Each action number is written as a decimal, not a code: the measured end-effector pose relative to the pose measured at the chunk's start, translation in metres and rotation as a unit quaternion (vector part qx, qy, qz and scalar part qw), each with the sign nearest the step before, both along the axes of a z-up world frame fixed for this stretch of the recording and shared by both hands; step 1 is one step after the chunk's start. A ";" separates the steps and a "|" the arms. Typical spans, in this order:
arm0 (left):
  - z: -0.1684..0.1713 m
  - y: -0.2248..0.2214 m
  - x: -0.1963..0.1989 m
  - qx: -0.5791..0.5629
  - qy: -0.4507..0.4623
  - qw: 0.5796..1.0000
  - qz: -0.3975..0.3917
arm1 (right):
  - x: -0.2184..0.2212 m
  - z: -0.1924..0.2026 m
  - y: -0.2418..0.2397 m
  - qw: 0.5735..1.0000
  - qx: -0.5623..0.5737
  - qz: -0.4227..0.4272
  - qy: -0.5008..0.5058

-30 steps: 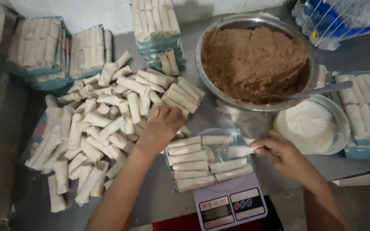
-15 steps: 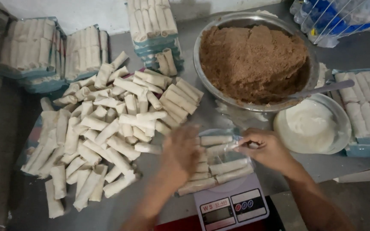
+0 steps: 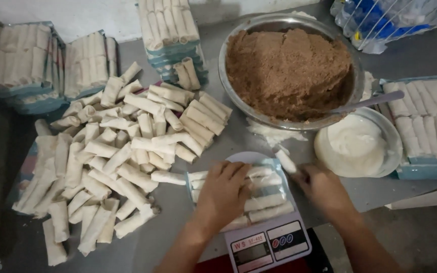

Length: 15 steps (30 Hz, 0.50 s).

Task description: The person places food rolls into plastic bags and weighs the bags on a digital scale.

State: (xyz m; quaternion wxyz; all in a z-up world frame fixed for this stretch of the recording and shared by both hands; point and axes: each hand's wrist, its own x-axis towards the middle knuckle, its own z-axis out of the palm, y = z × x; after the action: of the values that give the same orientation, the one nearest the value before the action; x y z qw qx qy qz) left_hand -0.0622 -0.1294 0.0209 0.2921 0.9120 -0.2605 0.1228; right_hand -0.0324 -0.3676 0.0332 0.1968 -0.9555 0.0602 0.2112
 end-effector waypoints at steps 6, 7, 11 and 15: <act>0.021 -0.002 -0.008 0.061 0.057 0.996 0.014 | -0.022 -0.001 -0.032 0.977 0.048 0.024 -0.204; 0.026 -0.001 -0.010 0.085 0.151 0.985 0.028 | -0.025 -0.004 -0.043 0.957 0.099 0.039 -0.269; 0.047 0.009 -0.032 0.071 0.185 0.972 0.123 | -0.030 -0.005 -0.063 0.940 0.166 0.122 -0.271; 0.021 0.026 -0.059 -0.037 0.194 0.953 0.229 | -0.017 -0.011 -0.070 0.946 0.243 0.122 -0.174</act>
State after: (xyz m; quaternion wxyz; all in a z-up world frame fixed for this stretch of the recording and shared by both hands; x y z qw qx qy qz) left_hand -0.1209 -0.1031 0.0419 0.3345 0.9420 0.0219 0.0163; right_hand -0.0497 -0.4380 0.0217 0.4033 -0.9006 -0.1452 0.0719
